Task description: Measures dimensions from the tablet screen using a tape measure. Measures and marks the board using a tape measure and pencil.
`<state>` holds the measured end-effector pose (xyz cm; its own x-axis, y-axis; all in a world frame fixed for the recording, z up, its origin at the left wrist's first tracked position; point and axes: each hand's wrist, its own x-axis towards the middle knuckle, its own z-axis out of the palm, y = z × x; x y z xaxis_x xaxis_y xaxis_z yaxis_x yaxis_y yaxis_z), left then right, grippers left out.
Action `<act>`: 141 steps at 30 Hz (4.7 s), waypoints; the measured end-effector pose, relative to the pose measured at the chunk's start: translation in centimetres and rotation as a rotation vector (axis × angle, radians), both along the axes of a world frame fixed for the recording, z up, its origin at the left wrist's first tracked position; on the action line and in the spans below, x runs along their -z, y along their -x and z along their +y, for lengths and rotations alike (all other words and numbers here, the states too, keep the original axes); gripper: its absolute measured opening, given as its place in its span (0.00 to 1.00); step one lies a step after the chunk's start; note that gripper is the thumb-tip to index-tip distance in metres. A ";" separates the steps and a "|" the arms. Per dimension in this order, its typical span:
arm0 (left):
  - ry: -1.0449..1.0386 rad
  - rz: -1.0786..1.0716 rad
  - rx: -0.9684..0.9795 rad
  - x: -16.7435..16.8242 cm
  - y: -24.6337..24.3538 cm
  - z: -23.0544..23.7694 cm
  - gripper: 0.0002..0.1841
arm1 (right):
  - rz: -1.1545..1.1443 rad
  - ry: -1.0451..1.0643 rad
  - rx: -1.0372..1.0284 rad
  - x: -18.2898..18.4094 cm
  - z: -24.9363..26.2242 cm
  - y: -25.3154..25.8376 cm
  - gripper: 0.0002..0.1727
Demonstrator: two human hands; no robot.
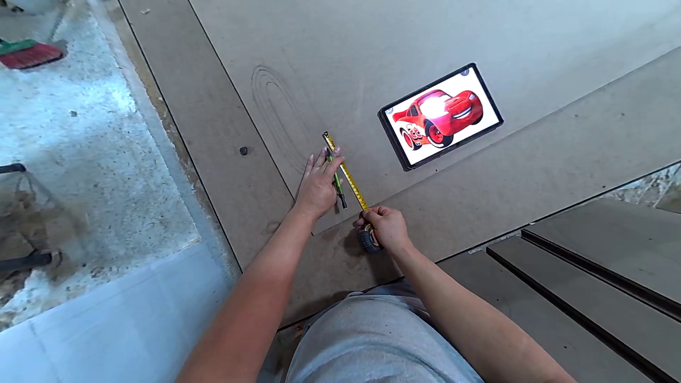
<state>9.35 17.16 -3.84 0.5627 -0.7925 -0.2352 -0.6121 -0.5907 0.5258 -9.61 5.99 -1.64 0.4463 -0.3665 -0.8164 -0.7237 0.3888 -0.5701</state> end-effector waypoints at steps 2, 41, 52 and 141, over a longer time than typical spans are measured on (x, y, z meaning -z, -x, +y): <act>-0.013 -0.014 0.003 -0.1 -0.1 -0.2 0.27 | -0.004 -0.004 -0.003 -0.1 0.0 0.2 0.13; 0.531 0.522 -0.869 -1.9 -6.7 -4.5 0.13 | 0.005 0.003 0.008 1.3 0.1 0.6 0.10; 0.061 0.277 -0.803 -2.1 -7.9 -7.4 0.08 | 0.011 0.006 0.024 1.2 0.1 0.4 0.10; 0.344 0.376 -0.597 -2.2 -9.2 -1.6 0.08 | 0.097 0.951 -1.136 -2.1 -12.1 -22.3 0.15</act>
